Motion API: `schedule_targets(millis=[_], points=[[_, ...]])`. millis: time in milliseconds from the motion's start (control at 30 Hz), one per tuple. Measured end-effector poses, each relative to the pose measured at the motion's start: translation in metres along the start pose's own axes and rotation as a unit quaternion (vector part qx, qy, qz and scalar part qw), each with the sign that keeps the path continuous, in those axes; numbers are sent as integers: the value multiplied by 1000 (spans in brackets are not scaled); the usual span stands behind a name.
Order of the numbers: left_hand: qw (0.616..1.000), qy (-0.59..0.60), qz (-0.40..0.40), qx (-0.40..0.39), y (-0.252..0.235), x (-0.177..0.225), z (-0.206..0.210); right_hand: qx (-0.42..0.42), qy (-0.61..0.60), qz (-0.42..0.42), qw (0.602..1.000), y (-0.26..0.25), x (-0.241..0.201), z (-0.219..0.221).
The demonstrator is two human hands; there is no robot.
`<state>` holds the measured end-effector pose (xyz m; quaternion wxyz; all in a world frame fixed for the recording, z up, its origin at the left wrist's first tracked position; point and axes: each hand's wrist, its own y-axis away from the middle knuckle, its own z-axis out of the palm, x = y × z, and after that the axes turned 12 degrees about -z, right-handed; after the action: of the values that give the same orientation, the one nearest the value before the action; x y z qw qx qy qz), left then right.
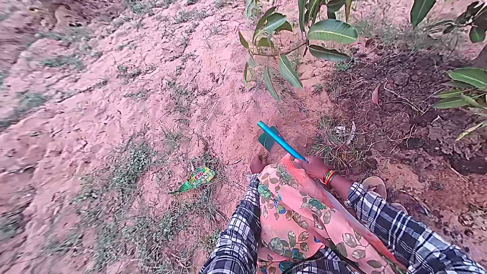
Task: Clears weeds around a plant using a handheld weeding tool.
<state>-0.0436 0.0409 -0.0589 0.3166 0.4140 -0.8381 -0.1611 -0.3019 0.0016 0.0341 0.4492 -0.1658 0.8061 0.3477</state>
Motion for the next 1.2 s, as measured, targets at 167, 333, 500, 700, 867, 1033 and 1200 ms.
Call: schedule_targets(millis=[167,333,500,700,867,1033,1200], points=[[1000,16,-1,-4,-2,-1,-1,92,1,-180,979,6,-48,-13],[999,15,-30,-9,1,-11,2,105,-33,-291,950,-7,-74,-9],[989,127,-61,37,29,-46,0,-124,83,31,988,-34,-15,-3],[908,394,-132,49,52,-54,-22,-32,85,-87,992,3,-4,9],[785,619,-3,19,43,56,-78,59,151,-143,976,28,-44,-49],[772,596,162,-153,94,183,-98,34,322,-51,945,90,-37,-151],[791,530,137,-274,126,265,6,-28,383,110,917,199,6,-217]])
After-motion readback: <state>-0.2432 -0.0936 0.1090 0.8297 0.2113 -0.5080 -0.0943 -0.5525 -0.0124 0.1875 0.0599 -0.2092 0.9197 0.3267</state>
